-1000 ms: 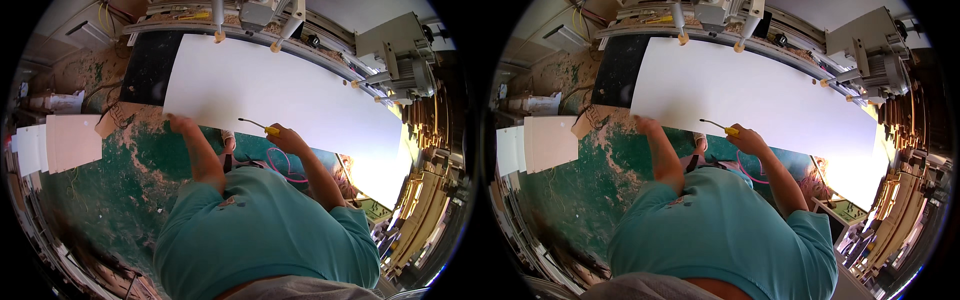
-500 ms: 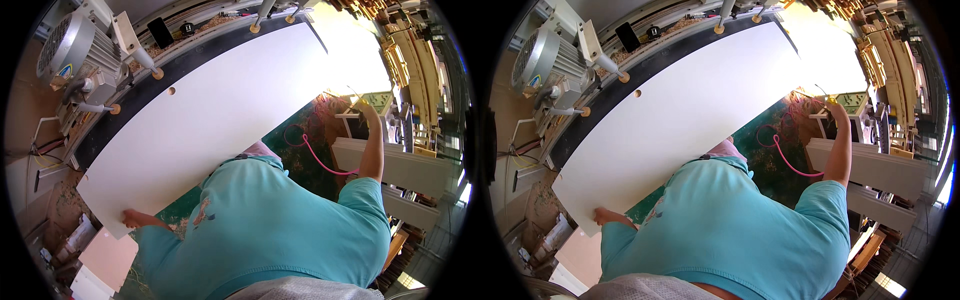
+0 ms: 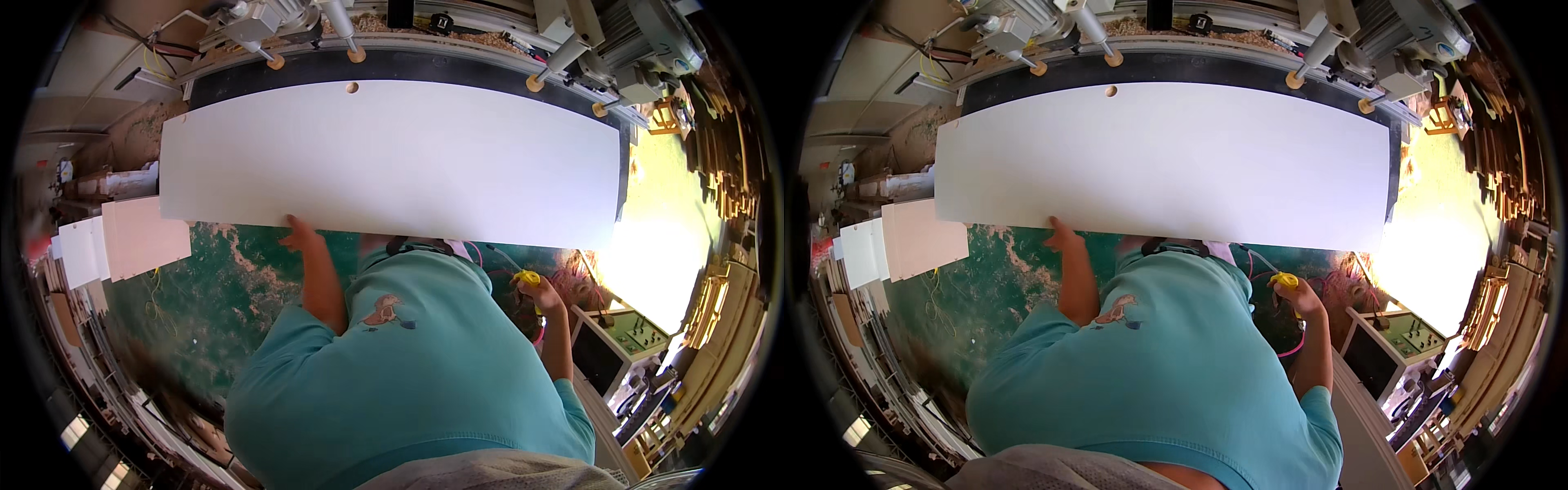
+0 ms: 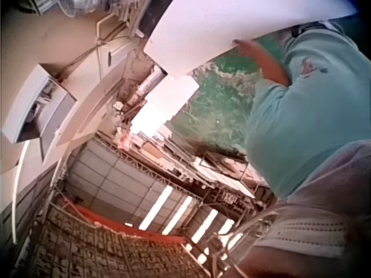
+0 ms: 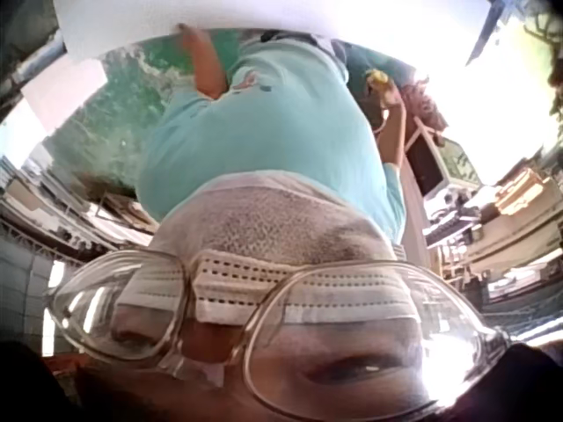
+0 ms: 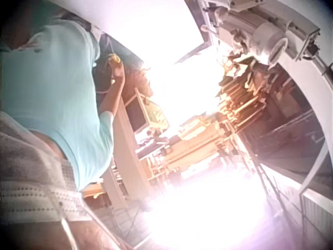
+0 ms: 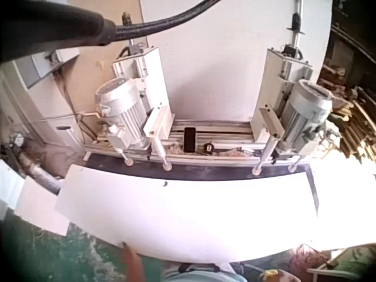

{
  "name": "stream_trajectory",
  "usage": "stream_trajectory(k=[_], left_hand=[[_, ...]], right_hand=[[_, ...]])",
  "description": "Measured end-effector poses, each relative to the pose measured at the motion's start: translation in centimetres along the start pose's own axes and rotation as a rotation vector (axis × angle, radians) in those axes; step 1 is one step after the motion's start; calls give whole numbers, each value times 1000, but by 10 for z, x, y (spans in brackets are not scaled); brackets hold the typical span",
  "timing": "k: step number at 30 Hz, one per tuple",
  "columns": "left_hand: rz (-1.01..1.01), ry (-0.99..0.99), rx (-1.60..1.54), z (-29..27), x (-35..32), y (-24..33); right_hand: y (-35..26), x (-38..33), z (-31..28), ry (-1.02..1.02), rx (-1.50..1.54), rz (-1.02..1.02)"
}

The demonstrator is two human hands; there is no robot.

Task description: The person uses a yellow air blow gun to clean a large white board on a machine table. They then use a sanding block to smooth the edges and surface of the board. Finally, the person uses a white marker to write on the board.

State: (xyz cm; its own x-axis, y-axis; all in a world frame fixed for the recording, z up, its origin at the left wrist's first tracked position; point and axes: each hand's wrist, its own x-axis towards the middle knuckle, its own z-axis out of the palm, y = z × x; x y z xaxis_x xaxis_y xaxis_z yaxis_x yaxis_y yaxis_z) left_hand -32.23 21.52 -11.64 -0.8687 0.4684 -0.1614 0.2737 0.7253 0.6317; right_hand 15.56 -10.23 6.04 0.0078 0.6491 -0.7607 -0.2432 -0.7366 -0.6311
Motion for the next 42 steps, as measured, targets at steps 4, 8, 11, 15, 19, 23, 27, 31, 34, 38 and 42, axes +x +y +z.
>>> stream_trajectory(k=[4, 8, 11, 15, 19, 23, 27, 31, 34, 38, 42], left_hand=[[-204, -752, -551, 31, -44, -73], [-459, -765, -453, 10, -104, 5], [-298, -644, -501, 5, -80, 26], [-218, -631, -627, 31, -29, 54], [-211, -547, -516, 52, 38, 70], [-275, -542, -363, 63, 65, 89], [-255, -632, -398, 68, 78, 88], [-221, -642, -405, 77, 93, 72], [-204, -657, -384, 81, 79, 69], [-222, -668, -449, 80, 41, 72], [-293, -652, -448, 68, 10, 75]], right_hand=[[97, -10, -156, 683, 41, -59], [163, -3, -259, 1347, 620, -204], [112, 90, -208, 1187, 688, -86], [84, 163, -150, 1311, 1067, -343], [57, 187, -103, 1351, 936, -254], [41, 187, -86, 1290, 714, -250], [34, 185, -94, 1190, 616, -149], [37, 179, -106, 1138, 651, -75], [58, 164, -129, 1237, 281, -14], [41, 124, -135, 1261, -10, -46], [-27, 67, -133, 866, -76, -68]])
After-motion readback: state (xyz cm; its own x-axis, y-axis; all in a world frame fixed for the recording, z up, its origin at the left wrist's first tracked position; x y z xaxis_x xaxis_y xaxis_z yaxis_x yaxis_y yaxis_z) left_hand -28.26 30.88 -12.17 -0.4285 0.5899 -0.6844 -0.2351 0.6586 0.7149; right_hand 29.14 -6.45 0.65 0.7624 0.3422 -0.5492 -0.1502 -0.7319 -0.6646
